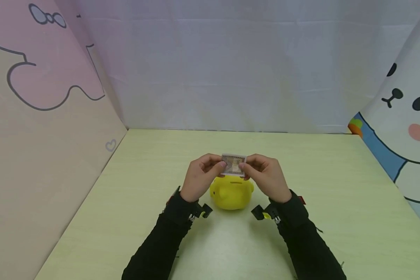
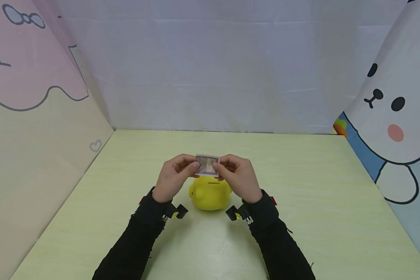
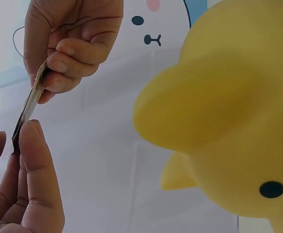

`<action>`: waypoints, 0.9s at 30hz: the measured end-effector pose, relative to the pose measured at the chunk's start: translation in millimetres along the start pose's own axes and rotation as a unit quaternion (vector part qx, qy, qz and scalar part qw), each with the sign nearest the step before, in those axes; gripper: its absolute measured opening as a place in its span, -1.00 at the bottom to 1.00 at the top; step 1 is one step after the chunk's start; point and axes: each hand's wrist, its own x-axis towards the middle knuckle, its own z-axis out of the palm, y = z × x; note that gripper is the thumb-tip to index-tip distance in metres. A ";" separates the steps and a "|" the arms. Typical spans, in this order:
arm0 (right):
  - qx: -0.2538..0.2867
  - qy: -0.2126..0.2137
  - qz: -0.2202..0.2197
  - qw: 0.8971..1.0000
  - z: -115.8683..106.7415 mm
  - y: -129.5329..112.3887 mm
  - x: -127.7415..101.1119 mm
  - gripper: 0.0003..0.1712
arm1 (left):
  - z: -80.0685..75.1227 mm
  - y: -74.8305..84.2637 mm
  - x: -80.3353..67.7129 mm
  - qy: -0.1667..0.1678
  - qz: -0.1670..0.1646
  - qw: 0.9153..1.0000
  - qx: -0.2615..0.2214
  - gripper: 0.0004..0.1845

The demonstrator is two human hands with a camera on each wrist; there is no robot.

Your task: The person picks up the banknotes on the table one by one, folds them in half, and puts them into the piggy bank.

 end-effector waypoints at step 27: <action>0.014 0.010 0.006 1.000 -3.3 0.1 -0.4 -0.86 | -2.0 2.7 2.3 -0.010 -0.026 0.999 -0.026 -0.76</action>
